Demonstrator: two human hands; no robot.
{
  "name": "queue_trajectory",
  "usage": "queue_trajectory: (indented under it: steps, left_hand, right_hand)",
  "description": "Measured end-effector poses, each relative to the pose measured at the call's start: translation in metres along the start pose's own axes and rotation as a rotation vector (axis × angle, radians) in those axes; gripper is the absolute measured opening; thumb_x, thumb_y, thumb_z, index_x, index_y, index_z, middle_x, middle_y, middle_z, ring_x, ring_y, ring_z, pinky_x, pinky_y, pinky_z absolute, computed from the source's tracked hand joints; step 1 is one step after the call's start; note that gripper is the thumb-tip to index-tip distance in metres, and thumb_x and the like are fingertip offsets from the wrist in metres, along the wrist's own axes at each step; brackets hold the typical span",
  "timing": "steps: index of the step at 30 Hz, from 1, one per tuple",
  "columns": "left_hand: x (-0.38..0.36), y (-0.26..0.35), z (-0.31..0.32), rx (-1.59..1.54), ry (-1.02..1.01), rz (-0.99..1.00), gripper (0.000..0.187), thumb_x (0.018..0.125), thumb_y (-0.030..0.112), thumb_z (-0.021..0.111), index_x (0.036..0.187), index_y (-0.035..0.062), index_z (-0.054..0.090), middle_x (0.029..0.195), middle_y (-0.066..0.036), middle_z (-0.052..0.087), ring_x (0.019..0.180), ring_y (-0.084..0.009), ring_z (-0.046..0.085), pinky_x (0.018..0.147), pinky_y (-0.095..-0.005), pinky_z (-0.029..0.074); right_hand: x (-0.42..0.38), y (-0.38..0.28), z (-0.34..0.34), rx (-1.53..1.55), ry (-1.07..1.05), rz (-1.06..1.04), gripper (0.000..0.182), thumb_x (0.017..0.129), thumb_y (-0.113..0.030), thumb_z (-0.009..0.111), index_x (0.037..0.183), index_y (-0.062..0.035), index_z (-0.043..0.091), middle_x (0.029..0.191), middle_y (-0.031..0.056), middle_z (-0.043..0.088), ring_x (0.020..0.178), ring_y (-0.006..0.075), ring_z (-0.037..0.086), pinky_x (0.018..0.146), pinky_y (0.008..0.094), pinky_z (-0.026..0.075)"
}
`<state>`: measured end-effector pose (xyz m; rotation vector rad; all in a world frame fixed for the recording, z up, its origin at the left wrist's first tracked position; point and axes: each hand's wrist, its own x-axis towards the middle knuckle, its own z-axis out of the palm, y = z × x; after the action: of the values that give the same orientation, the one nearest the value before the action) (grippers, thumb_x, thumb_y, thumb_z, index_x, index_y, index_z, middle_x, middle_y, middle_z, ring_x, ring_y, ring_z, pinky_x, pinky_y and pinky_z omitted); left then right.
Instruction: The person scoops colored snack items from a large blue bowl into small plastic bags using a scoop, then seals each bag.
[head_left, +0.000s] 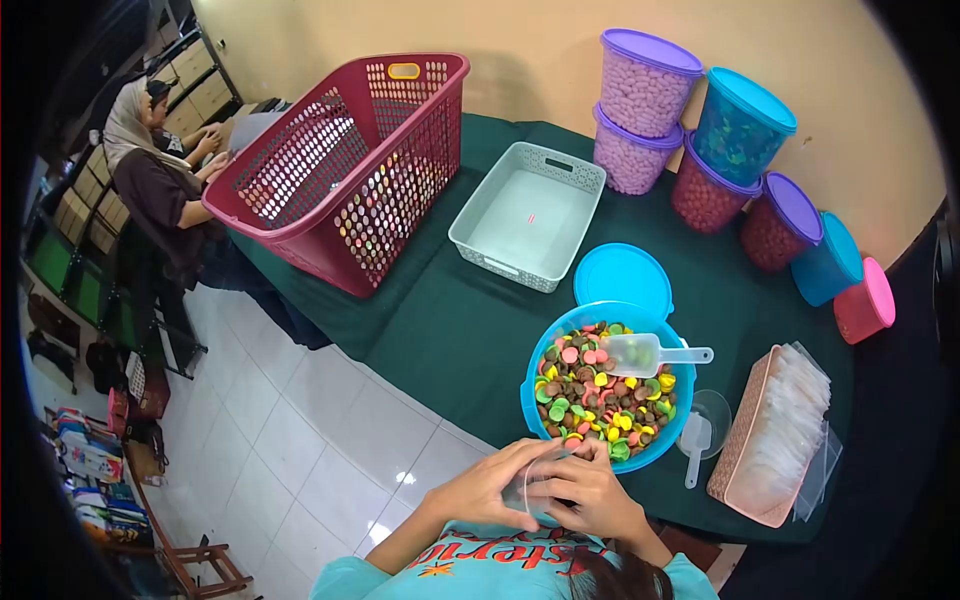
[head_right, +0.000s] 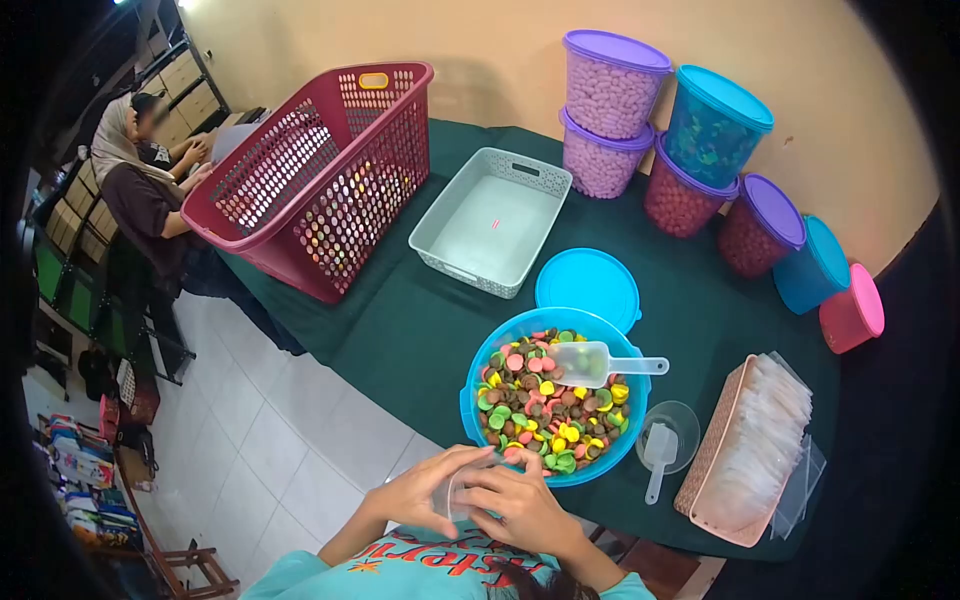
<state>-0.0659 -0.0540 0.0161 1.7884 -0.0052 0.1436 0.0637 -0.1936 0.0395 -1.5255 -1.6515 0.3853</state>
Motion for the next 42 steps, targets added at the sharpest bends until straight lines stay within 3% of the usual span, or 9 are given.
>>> queue_trajectory:
  steps: [5,9,17,21,27,32,36,39,42]
  left_hand:
    - [-0.005,0.015,-0.032,0.094,0.150,0.193,0.105,0.051,0.046,0.080,0.132,0.0018,0.029,0.136,-0.019,0.029,0.124,-0.0309,0.031,0.101,-0.0408,0.026]
    - [-0.011,0.008,-0.040,0.175,0.346,0.222,0.070,0.047,0.019,0.085,0.108,0.0003,0.057,0.112,-0.017,0.056,0.106,-0.0292,0.053,0.093,-0.0426,0.037]
    - [0.031,0.003,-0.057,0.179,0.347,0.292,0.050,0.048,0.009,0.082,0.095,0.0016,0.063,0.097,-0.013,0.063,0.092,-0.0271,0.060,0.087,-0.0421,0.044]
    - [0.043,-0.007,-0.075,0.128,0.256,0.291,0.040,0.053,0.003,0.078,0.091,0.0007,0.064,0.093,-0.012,0.064,0.089,-0.0264,0.061,0.085,-0.0408,0.046]
    - [0.060,-0.019,-0.100,-0.016,0.354,0.232,0.013,0.067,-0.006,0.063,0.079,-0.0034,0.066,0.076,-0.015,0.065,0.068,-0.0191,0.060,0.060,-0.0255,0.047]
    - [0.074,-0.024,-0.116,-0.098,0.339,0.230,0.004,0.077,-0.004,0.058,0.080,-0.0043,0.061,0.073,-0.010,0.060,0.065,-0.0098,0.056,0.056,-0.0189,0.042]
    - [0.082,-0.026,-0.121,-0.181,0.363,0.181,0.004,0.078,-0.005,0.057,0.080,-0.0038,0.060,0.071,-0.007,0.059,0.064,-0.0092,0.055,0.058,-0.0190,0.043]
    - [0.085,-0.024,-0.125,-0.023,0.436,0.225,0.018,0.076,0.000,0.061,0.093,-0.0030,0.055,0.093,-0.009,0.055,0.085,-0.0117,0.053,0.072,-0.0223,0.043]
    - [0.081,0.000,-0.116,0.407,0.428,0.639,0.058,0.061,0.025,0.078,0.108,0.0026,0.050,0.109,-0.010,0.050,0.103,-0.0223,0.048,0.090,-0.0394,0.036]
  right_hand:
    - [0.004,0.013,-0.032,0.007,0.260,-0.002,0.015,0.067,-0.008,0.065,0.080,-0.0122,0.062,0.094,0.0002,0.064,0.079,0.0128,0.060,0.076,0.0322,0.029]
    - [-0.004,0.024,-0.045,0.058,0.621,0.086,0.011,0.071,-0.006,0.063,0.081,-0.0091,0.060,0.088,0.0063,0.066,0.078,0.0136,0.061,0.074,0.0306,0.029]
    - [0.002,0.031,-0.039,0.032,0.717,0.225,0.006,0.082,-0.008,0.056,0.086,-0.0037,0.055,0.087,0.0112,0.064,0.087,0.0161,0.058,0.076,0.0292,0.037]
    - [0.010,0.024,-0.023,0.460,1.012,0.401,0.007,0.080,-0.005,0.057,0.085,0.0006,0.056,0.092,0.0126,0.063,0.082,0.0184,0.060,0.079,0.0291,0.043]
    - [0.014,0.011,-0.015,0.470,0.863,0.685,0.011,0.083,-0.001,0.049,0.091,0.0034,0.054,0.099,0.0149,0.060,0.092,0.0163,0.057,0.083,0.0301,0.043]
    - [0.018,0.007,0.002,0.533,0.916,0.471,0.016,0.087,-0.006,0.045,0.097,0.0045,0.051,0.104,0.0151,0.058,0.090,0.0139,0.056,0.071,0.0259,0.049]
    - [0.025,-0.011,0.001,0.759,0.912,0.590,0.014,0.089,-0.008,0.043,0.092,0.0035,0.049,0.110,0.0160,0.055,0.084,0.0102,0.056,0.065,0.0216,0.050]
    - [0.032,-0.013,0.001,0.702,0.936,0.663,0.015,0.090,-0.011,0.041,0.087,0.0020,0.049,0.113,0.0159,0.054,0.077,0.0066,0.054,0.059,0.0182,0.050]
    - [0.033,-0.008,0.002,0.646,0.965,0.634,0.016,0.091,-0.013,0.041,0.090,0.0009,0.049,0.114,0.0145,0.054,0.073,0.0051,0.053,0.058,0.0184,0.049]
